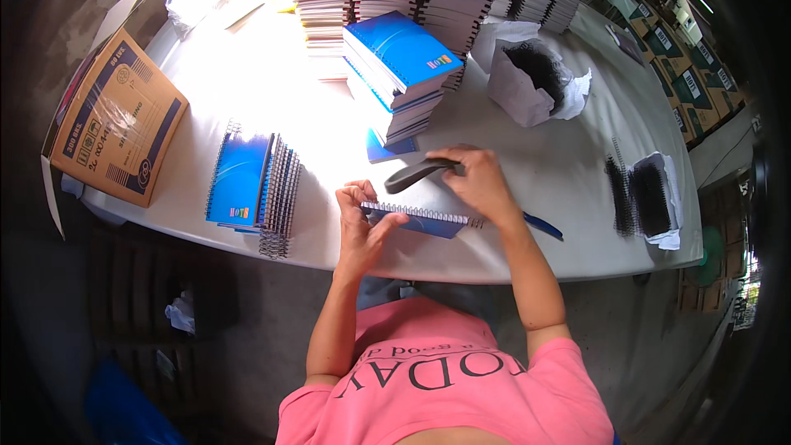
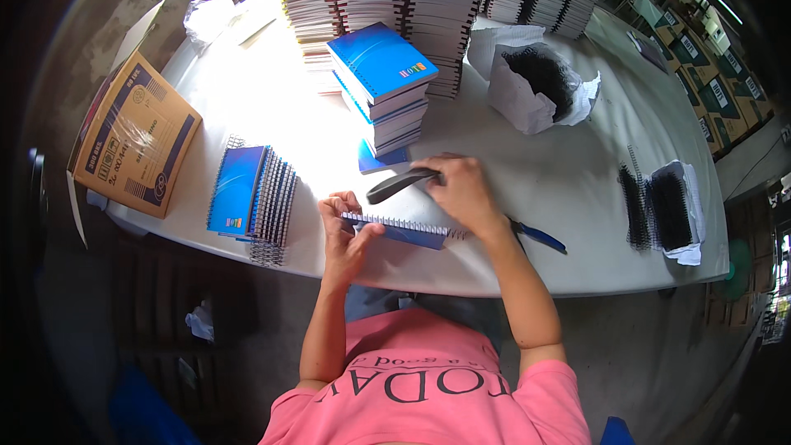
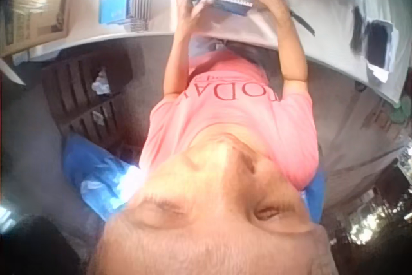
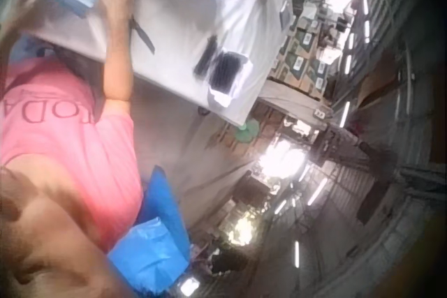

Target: The person binds small spiral notebooks by hand, threading and cutting the plastic spiral binding coil for several notebooks and stacking them on a table.

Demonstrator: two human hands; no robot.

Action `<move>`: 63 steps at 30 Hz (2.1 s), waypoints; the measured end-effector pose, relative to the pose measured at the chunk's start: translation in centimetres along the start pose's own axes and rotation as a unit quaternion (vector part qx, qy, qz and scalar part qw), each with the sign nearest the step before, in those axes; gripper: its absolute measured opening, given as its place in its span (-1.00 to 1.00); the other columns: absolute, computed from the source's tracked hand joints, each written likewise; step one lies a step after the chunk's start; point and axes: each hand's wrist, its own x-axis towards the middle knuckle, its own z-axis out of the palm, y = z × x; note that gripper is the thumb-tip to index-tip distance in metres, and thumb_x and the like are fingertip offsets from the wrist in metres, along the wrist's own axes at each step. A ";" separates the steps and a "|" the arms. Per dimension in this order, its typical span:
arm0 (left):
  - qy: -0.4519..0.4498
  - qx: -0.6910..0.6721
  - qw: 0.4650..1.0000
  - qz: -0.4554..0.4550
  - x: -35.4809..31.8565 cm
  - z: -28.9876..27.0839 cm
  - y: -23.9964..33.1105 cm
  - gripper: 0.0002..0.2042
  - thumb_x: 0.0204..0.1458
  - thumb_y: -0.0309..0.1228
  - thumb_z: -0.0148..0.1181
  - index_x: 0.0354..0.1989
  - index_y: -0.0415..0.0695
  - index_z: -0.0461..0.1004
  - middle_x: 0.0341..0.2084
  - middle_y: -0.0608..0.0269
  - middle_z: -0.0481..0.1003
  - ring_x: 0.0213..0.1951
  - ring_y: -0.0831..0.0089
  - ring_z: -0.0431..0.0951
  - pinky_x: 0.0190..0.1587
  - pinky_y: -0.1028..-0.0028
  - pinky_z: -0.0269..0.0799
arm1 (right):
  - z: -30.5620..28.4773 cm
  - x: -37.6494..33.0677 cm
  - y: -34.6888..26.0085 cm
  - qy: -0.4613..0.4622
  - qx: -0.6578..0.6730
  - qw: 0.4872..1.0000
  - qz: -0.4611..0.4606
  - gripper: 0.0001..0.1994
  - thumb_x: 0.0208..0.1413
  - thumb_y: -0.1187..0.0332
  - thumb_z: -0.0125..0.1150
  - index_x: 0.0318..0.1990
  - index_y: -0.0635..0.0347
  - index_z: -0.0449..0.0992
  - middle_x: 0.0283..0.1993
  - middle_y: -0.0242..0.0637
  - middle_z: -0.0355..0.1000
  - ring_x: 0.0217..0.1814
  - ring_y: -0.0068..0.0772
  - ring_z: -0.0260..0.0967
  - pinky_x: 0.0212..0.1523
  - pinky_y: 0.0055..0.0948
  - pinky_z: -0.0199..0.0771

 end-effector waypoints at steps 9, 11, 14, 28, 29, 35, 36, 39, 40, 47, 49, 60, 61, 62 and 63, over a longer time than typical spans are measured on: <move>0.132 -0.109 0.985 0.020 -0.5 1.4 4.0 -0.43 -0.15 -0.65 0.36 0.09 -0.21 0.28 -0.41 0.30 0.50 -0.39 0.66 0.40 -0.34 0.69 0.31 | -3.2 -17.2 2.2 0.045 -0.365 0.907 0.202 -0.37 0.03 0.13 0.21 0.28 -0.06 0.20 0.24 -0.19 0.16 0.23 0.00 0.11 0.17 0.14 0.00; 0.160 -0.070 0.982 0.075 -0.6 2.1 4.0 -0.30 -0.19 -0.61 0.41 0.20 -0.21 0.21 -0.42 0.26 0.55 -0.44 0.65 0.42 -0.32 0.66 0.35 | -1.7 -17.4 1.1 0.089 -0.389 0.896 0.195 -0.46 0.08 0.15 0.17 0.25 -0.06 0.27 0.13 -0.16 0.23 0.13 -0.05 0.18 0.16 0.07 0.04; 0.149 0.051 0.976 0.153 -0.8 2.4 4.3 -0.19 -0.20 -0.58 0.43 0.28 -0.20 0.11 -0.46 0.29 0.55 -0.45 0.65 0.40 -0.36 0.65 0.34 | -0.9 -13.9 -3.8 0.200 -0.006 0.968 0.154 -0.60 0.12 0.22 0.14 0.14 -0.07 0.41 -0.01 -0.19 0.29 0.01 -0.17 0.24 0.12 -0.10 0.10; 0.154 0.161 0.948 0.226 -1.2 2.0 5.8 -0.04 -0.19 -0.72 0.21 0.36 -0.31 -0.33 -0.48 0.28 0.45 -0.39 0.54 0.39 -0.36 0.61 0.26 | 0.2 -7.7 -11.2 0.069 -0.153 0.986 -0.012 -0.67 0.11 0.17 0.16 0.06 -0.23 0.49 0.01 -0.34 0.31 0.07 -0.27 0.24 0.10 -0.06 0.04; 0.155 0.161 0.947 0.230 -1.2 2.1 5.8 -0.04 -0.19 -0.73 0.21 0.36 -0.32 -0.33 -0.48 0.29 0.45 -0.39 0.54 0.39 -0.35 0.60 0.26 | 0.1 -7.7 -11.2 0.069 -0.151 0.986 -0.009 -0.67 0.11 0.17 0.15 0.06 -0.23 0.50 0.00 -0.34 0.32 0.05 -0.28 0.25 0.07 -0.09 0.08; 0.146 0.149 0.944 0.255 -1.3 2.4 5.4 -0.06 -0.21 -0.76 0.24 0.34 -0.36 -0.26 -0.50 0.31 0.44 -0.38 0.52 0.39 -0.31 0.57 0.29 | -0.1 -7.9 -10.6 0.007 0.052 0.999 0.010 -0.66 0.20 0.18 0.06 0.11 -0.06 0.40 -0.13 -0.23 0.38 -0.23 -0.28 0.41 -0.27 -0.28 0.40; 0.146 0.147 0.943 0.259 -1.3 2.4 5.5 -0.06 -0.21 -0.76 0.25 0.34 -0.36 -0.25 -0.50 0.31 0.43 -0.37 0.51 0.38 -0.29 0.56 0.29 | 0.1 -8.0 -10.2 0.000 0.122 0.992 0.009 -0.64 0.23 0.18 0.02 0.15 -0.02 0.36 -0.15 -0.20 0.39 -0.28 -0.28 0.43 -0.33 -0.33 0.44; 0.159 0.168 0.935 0.269 -1.6 2.5 5.4 -0.07 -0.20 -0.75 0.27 0.34 -0.35 -0.24 -0.49 0.31 0.41 -0.36 0.50 0.37 -0.26 0.55 0.30 | -0.4 -8.5 -8.5 -0.197 0.678 0.665 0.244 -0.59 0.30 0.15 -0.12 0.23 0.07 0.16 -0.15 -0.15 0.39 -0.33 -0.30 0.45 -0.35 -0.39 0.50; 0.167 0.181 0.930 0.272 -1.7 2.6 5.4 -0.06 -0.19 -0.74 0.28 0.34 -0.35 -0.24 -0.48 0.31 0.41 -0.35 0.50 0.37 -0.25 0.55 0.31 | -0.4 -8.5 -8.7 -0.189 0.679 0.664 0.250 -0.58 0.31 0.15 -0.15 0.24 0.07 0.11 -0.14 -0.16 0.38 -0.31 -0.32 0.45 -0.32 -0.41 0.50; 0.206 0.006 0.970 0.131 -0.7 2.0 5.7 -0.07 -0.07 -0.68 0.26 0.39 -0.08 -0.27 -0.39 0.28 0.40 -0.32 0.61 0.38 -0.18 0.61 0.32 | -0.1 -9.7 -7.2 0.071 0.011 0.994 0.088 -0.64 0.26 0.18 -0.08 0.13 0.10 0.32 -0.04 -0.12 0.31 0.01 -0.15 0.30 0.01 -0.16 0.26; 0.207 -0.090 0.972 0.064 -0.4 1.3 6.5 -0.09 -0.04 -0.63 0.26 0.39 -0.08 -0.28 -0.35 0.27 0.43 -0.32 0.62 0.40 -0.15 0.60 0.32 | -1.5 -11.5 -5.2 0.081 -0.148 0.968 0.184 -0.64 0.23 0.15 -0.06 0.12 0.04 0.35 0.00 -0.13 0.28 0.08 -0.11 0.24 0.14 -0.03 0.11; 0.193 -0.179 0.961 0.089 -2.1 -0.7 8.5 -0.41 0.11 -0.54 0.12 0.29 -0.15 -0.01 -0.26 0.19 0.47 -0.14 0.49 0.48 0.00 0.51 0.30 | 2.5 -7.0 -5.8 0.080 0.353 0.929 0.081 -0.39 0.03 0.42 0.30 0.22 0.35 0.19 0.18 -0.16 0.24 0.20 -0.36 0.20 0.25 -0.38 0.11; 0.209 -0.172 0.957 0.109 -2.4 -1.6 9.0 -0.43 0.11 -0.55 0.12 0.27 -0.15 0.02 -0.26 0.18 0.47 -0.13 0.48 0.48 0.01 0.50 0.30 | 3.2 -5.9 -6.3 0.071 0.414 0.904 0.083 -0.41 0.00 0.46 0.32 0.20 0.32 0.22 0.10 -0.18 0.30 0.11 -0.42 0.27 0.16 -0.45 0.21; 0.222 -0.165 0.952 0.129 -2.6 -2.4 9.6 -0.45 0.10 -0.56 0.12 0.25 -0.15 0.05 -0.25 0.18 0.47 -0.13 0.48 0.48 0.01 0.50 0.30 | 3.8 -4.6 -6.9 0.065 0.473 0.874 0.087 -0.42 -0.03 0.50 0.34 0.17 0.30 0.25 0.03 -0.21 0.36 0.02 -0.48 0.33 0.07 -0.52 0.30; 0.225 -0.141 0.948 0.174 -2.6 -3.8 10.2 -0.52 0.07 -0.57 0.16 0.17 -0.15 0.17 -0.23 0.17 0.46 -0.13 0.47 0.48 0.01 0.50 0.30 | 4.3 -2.9 -8.3 0.074 0.479 0.872 0.061 -0.41 -0.06 0.51 0.37 0.16 0.28 0.27 -0.03 -0.23 0.39 -0.03 -0.52 0.36 -0.02 -0.59 0.35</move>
